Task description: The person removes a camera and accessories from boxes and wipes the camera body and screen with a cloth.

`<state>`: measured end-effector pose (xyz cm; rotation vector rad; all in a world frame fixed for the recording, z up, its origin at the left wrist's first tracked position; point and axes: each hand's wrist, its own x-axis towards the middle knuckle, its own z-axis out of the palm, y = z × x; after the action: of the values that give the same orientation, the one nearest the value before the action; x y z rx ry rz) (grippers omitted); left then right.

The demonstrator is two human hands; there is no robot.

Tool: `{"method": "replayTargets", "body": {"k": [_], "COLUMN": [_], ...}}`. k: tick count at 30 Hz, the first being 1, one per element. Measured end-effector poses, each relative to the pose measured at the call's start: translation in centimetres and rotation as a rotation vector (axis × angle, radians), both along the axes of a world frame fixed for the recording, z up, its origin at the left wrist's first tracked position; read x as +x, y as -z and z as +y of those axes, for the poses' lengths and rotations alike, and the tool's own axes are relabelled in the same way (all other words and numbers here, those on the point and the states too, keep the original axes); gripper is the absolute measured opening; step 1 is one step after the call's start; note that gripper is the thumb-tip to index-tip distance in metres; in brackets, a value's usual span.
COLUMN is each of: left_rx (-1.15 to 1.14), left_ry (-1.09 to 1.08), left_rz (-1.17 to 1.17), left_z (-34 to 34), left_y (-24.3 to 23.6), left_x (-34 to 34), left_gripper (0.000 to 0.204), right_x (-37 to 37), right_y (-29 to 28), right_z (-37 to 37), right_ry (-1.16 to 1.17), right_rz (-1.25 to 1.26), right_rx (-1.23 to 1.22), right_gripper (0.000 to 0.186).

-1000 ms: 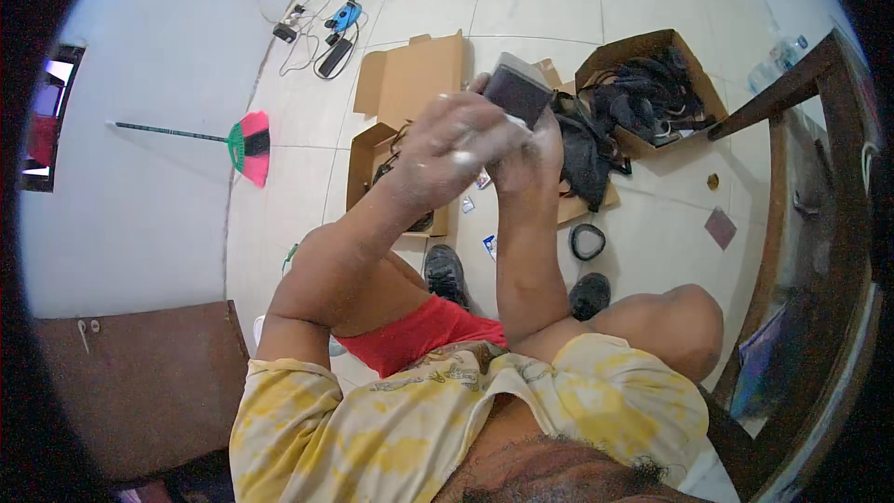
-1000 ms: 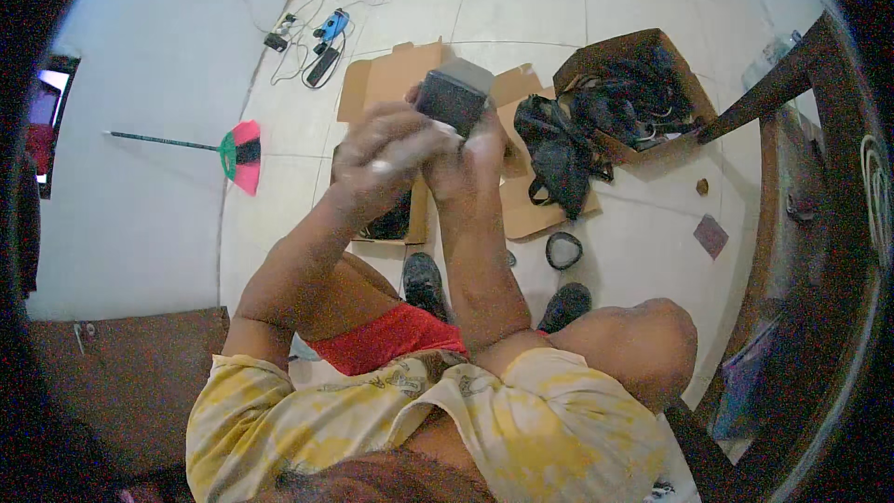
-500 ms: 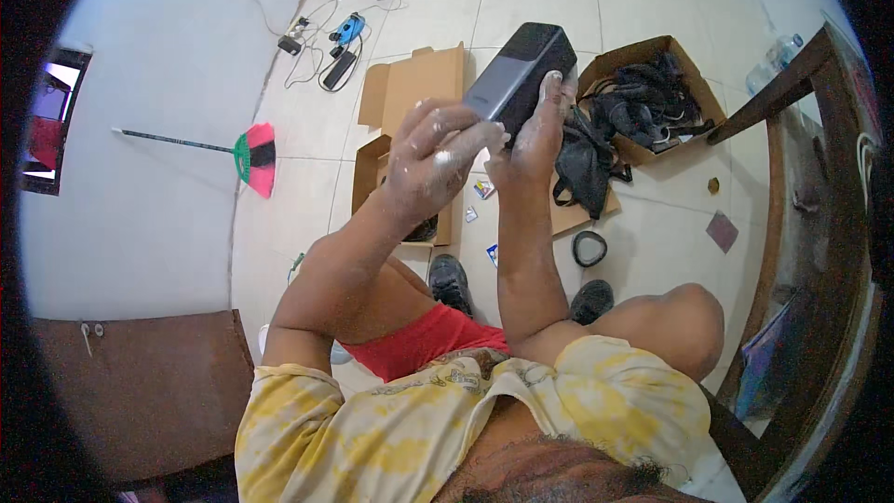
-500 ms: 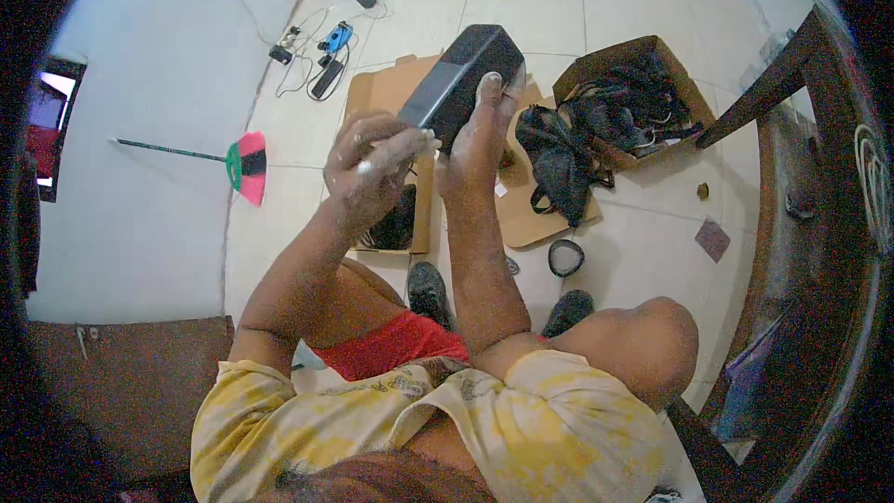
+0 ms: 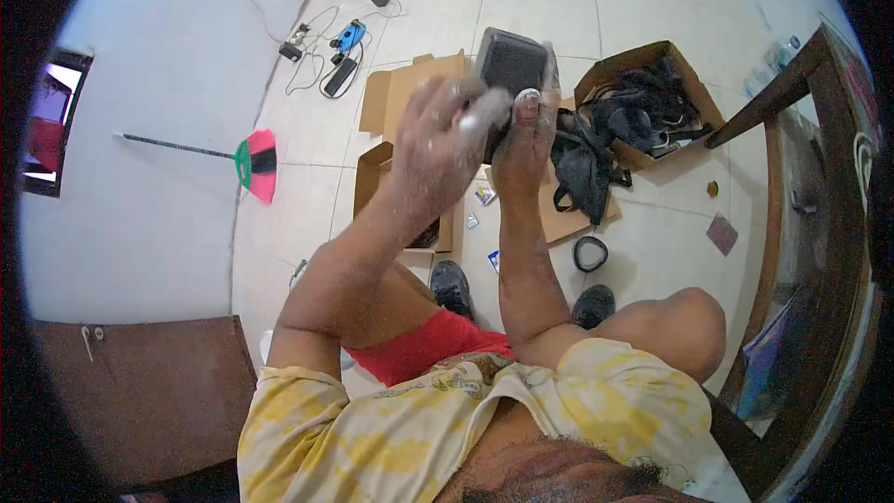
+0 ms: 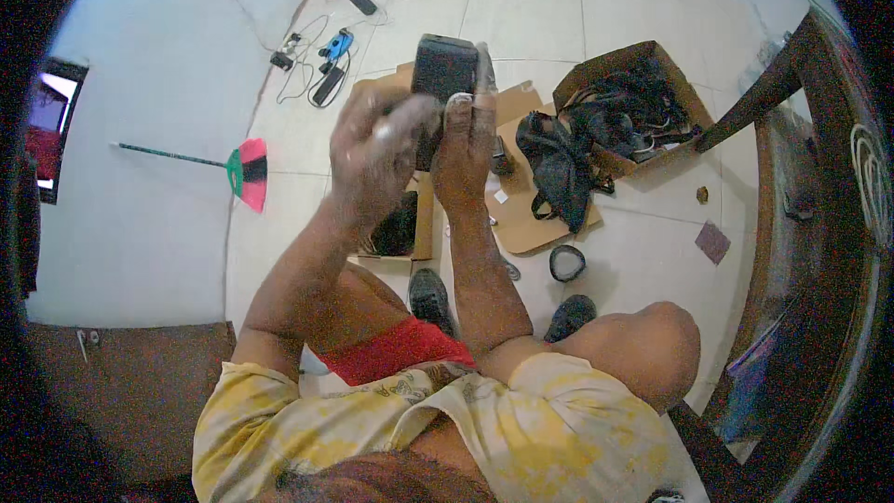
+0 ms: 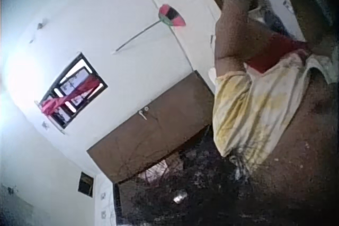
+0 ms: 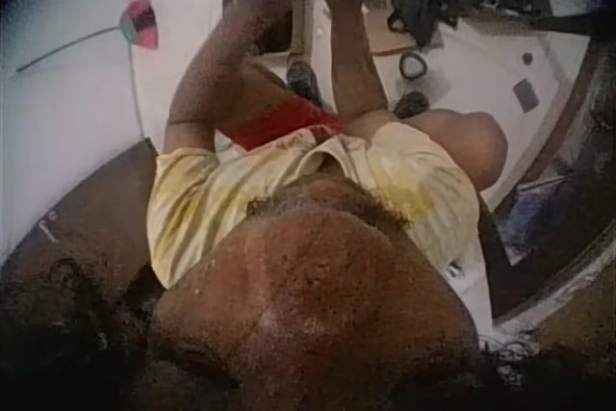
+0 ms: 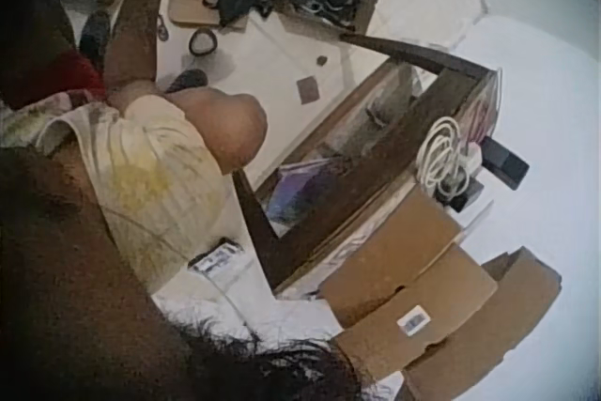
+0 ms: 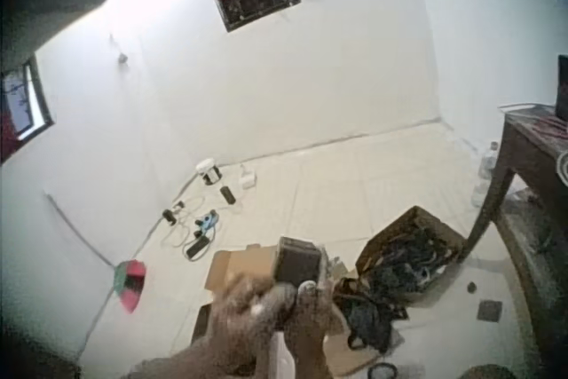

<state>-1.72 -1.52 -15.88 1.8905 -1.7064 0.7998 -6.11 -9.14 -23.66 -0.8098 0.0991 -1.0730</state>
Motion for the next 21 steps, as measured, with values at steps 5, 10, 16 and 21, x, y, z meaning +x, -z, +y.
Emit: {"method": "replayTargets", "body": {"k": [5,10,16,21], "left_rx": [0.037,0.04,0.16,0.15], "left_ry": [0.021,0.001,0.106,0.157], "left_rz": [0.019,-0.029,-0.012,0.053], "left_z": [0.9,-0.5,-0.8,-0.5], "left_y": [0.3,-2.3,-1.9,-1.2], "left_x": [1.1,1.0,1.2,3.1], "left_gripper": [0.022,0.02,0.028,0.03], "right_x": [0.0,-0.2,-0.8,-0.4], "right_y": [0.5,0.9,1.6,2.8], "right_z": [0.5,-0.8,-0.8,-1.2], "right_ry": [-0.015,0.099,0.071,-0.041], "right_rz": [0.093,0.181,0.257,0.233], "right_rx": [-0.021,-0.332,-0.231,-0.258], "right_gripper": [0.057,0.062,0.053,0.062]}}
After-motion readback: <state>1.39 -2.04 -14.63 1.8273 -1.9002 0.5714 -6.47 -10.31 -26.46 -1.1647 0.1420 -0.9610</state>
